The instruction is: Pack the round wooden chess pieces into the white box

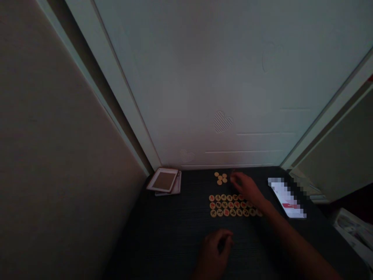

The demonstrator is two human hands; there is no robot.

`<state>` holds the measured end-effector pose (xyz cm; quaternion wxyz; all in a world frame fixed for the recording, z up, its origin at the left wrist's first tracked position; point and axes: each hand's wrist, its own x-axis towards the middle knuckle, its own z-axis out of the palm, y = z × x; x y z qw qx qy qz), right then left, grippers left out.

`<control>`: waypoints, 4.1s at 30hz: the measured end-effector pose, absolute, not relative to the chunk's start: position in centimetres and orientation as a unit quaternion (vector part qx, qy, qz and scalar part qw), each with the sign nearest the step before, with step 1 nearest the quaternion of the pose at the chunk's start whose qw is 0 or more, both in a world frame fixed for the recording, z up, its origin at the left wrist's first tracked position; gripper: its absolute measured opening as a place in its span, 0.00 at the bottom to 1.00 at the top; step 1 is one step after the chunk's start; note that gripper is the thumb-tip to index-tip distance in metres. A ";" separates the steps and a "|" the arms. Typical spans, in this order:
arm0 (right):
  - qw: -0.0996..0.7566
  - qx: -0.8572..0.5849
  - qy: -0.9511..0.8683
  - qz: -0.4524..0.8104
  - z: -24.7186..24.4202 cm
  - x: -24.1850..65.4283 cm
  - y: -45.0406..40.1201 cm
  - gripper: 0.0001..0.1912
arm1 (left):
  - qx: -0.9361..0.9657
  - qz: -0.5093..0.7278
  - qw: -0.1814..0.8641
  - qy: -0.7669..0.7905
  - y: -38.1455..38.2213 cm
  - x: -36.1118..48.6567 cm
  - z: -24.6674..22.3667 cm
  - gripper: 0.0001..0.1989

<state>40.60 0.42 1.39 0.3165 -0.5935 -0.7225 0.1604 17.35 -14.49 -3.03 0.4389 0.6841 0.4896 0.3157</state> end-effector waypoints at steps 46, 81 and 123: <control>0.474 -0.556 -0.539 0.419 -4.3 34.7 -17.1 0.18 | 0.683 0.350 0.429 0.477 -14.1 17.6 -1.6 0.14; 0.490 -0.604 -0.497 0.385 -4.5 34.7 -17.2 0.19 | 0.705 0.316 0.407 0.487 -11.4 16.2 0.4 0.11; 0.513 -0.583 -0.544 0.318 -3.3 34.5 -17.2 0.18 | 0.797 0.184 0.161 0.552 5.5 21.4 1.1 0.07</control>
